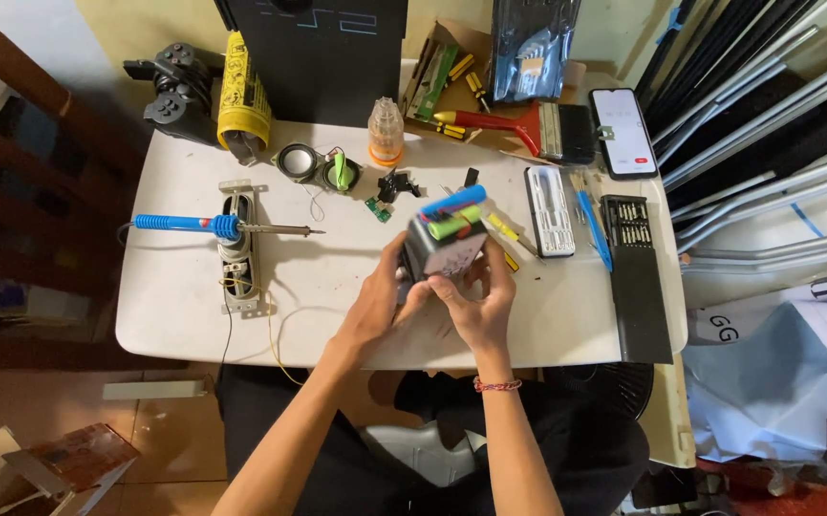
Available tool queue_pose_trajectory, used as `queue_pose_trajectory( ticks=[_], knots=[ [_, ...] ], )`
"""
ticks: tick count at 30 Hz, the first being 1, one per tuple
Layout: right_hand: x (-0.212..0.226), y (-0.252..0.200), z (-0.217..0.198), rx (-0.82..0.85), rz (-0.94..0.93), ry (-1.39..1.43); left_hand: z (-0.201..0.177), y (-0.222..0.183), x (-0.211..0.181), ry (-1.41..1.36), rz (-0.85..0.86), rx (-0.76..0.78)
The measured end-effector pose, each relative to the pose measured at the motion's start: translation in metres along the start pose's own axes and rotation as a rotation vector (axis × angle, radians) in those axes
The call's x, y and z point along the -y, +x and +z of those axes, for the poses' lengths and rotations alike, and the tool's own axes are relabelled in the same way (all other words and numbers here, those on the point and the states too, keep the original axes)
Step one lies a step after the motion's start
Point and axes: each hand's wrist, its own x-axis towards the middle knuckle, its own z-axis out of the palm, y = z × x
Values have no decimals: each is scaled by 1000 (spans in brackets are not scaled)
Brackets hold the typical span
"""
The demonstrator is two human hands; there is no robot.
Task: The person is using a small yellow screwdriver to remove screws from the back of a digital clock and then prying the case open to reveal the internal components.
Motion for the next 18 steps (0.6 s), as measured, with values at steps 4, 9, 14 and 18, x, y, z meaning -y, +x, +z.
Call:
queue_pose_trajectory(
  ticks=[4, 9, 14, 18],
  knots=[
    [13, 2, -1, 48, 9, -3, -5, -2, -3, -76, 78, -19],
    [24, 4, 2, 97, 102, 46, -6, 0, -6, -111, 79, -17],
    [28, 3, 3, 112, 114, 45, -7, -2, -11, -101, 47, -15],
    [31, 5, 1, 132, 126, 38, -11, -2, -22, -122, 32, -15]
  ],
)
